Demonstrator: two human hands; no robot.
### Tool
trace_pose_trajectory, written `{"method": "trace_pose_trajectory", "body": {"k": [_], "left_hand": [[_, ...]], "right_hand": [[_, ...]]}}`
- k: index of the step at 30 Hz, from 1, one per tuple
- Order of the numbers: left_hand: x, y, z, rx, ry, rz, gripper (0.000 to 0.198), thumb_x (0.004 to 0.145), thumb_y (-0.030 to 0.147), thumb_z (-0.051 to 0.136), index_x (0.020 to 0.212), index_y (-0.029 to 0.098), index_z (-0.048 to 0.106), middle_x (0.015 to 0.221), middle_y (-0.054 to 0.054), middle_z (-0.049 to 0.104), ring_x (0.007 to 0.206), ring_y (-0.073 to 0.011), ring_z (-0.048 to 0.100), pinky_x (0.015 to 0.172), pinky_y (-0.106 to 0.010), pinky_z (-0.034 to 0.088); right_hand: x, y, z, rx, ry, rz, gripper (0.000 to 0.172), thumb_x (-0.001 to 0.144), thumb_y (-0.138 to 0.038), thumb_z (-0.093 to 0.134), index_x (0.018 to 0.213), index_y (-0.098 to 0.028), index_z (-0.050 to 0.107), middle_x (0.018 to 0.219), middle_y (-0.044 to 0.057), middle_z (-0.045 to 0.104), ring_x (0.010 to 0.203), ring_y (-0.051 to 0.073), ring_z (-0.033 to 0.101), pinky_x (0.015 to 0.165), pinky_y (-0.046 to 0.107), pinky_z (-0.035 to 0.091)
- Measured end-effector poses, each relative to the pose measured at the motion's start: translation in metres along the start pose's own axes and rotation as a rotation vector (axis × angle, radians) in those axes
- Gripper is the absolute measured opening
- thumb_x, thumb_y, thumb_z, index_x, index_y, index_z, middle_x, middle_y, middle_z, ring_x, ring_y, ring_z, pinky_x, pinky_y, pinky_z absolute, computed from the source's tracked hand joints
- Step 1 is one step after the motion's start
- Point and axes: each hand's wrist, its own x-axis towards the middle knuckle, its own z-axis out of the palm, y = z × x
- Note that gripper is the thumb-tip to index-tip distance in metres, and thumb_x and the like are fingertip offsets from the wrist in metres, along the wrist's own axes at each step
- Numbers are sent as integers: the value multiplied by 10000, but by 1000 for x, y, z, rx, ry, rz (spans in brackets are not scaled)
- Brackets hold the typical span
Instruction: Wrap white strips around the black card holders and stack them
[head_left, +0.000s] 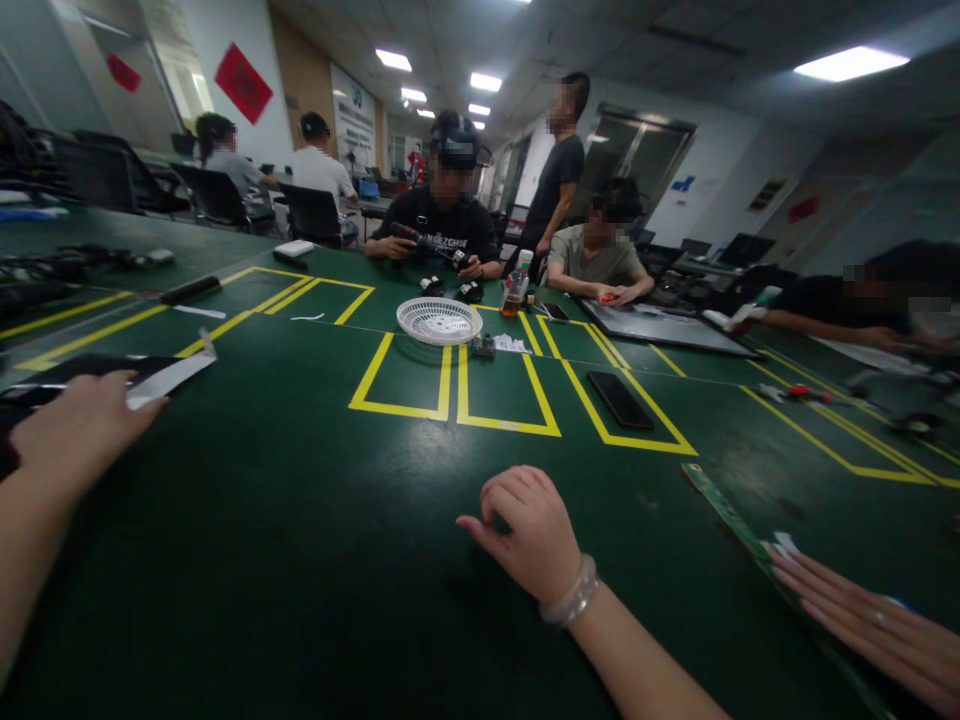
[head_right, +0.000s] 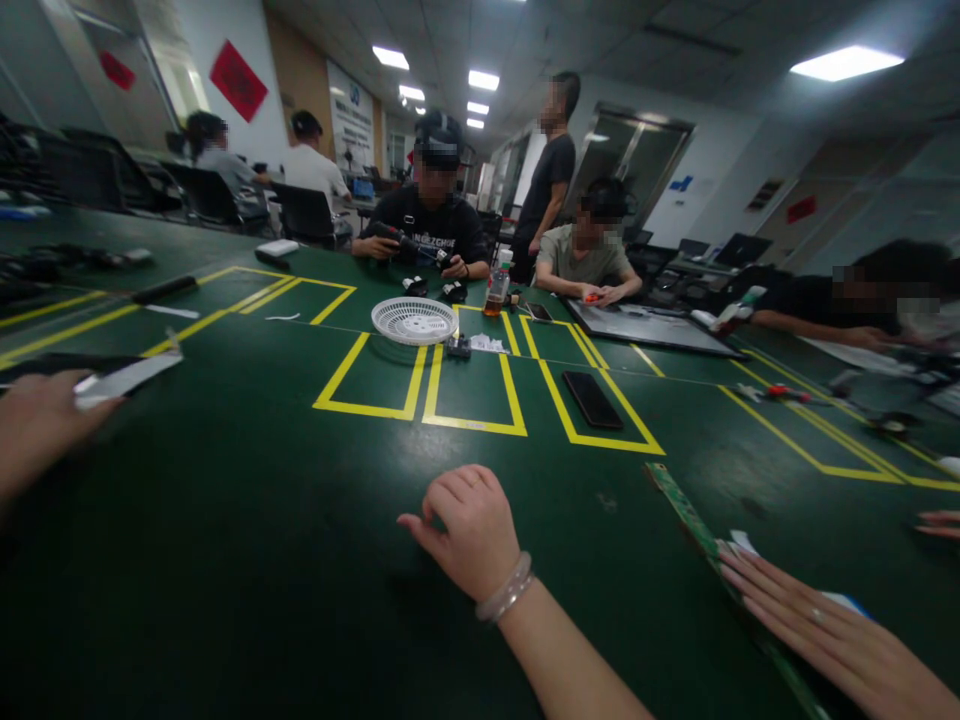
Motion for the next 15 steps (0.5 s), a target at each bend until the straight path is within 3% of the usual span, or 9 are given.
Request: {"method": "trace_pose_trajectory", "body": {"k": [2, 3, 6, 8, 12, 15], "left_hand": [[-3, 25, -9, 80, 23, -172, 875, 957, 740, 157, 1413, 40, 416, 1274, -252, 452, 1081, -491, 523, 706, -519, 507], [-5, 41, -12, 92, 37, -136, 797, 997, 666, 150, 1443, 46, 381, 1308, -244, 433, 1097, -462, 525, 743, -518, 515], [-12, 96, -15, -28, 36, 177, 589, 1053, 499, 233, 1461, 105, 393, 1299, -173, 463, 1016, -325, 571, 773, -403, 519], [-19, 129, -11, -150, -6, 384, 504, 1046, 455, 337, 1448, 167, 436, 1274, -123, 498, 949, -260, 591, 758, -335, 511], [-41, 178, 4, -319, -30, 764, 382, 1026, 361, 444, 1383, 250, 523, 1207, -79, 549, 963, -220, 601, 777, -287, 506], [-58, 198, 13, -409, -9, 918, 362, 1028, 278, 432, 1381, 281, 514, 1175, -70, 558, 969, -203, 600, 774, -273, 504]], "right_hand": [[0, -1, 0, -6, 4, 21, 323, 946, -405, 580, 694, -217, 504, 738, 17, 614, 739, 178, 560, 784, 340, 411], [0, -1, 0, -15, -2, 24, 307, 942, -371, 583, 693, -218, 491, 727, 13, 601, 725, 175, 551, 772, 337, 412], [-1, 0, 2, -20, -29, -5, 255, 911, -275, 613, 699, -218, 484, 777, 17, 618, 752, 178, 565, 774, 343, 431], [-2, 1, 3, 0, -38, -36, 219, 882, -253, 651, 725, -219, 502, 921, 43, 663, 875, 202, 605, 842, 376, 454], [-4, 0, 4, 29, -69, -98, 199, 820, -271, 738, 893, -214, 562, 1313, 112, 604, 1217, 266, 554, 1056, 484, 399], [-3, -3, 4, 53, -109, -87, 307, 801, -294, 767, 1023, -213, 571, 1360, 116, 594, 1265, 271, 540, 1104, 506, 365]]}}
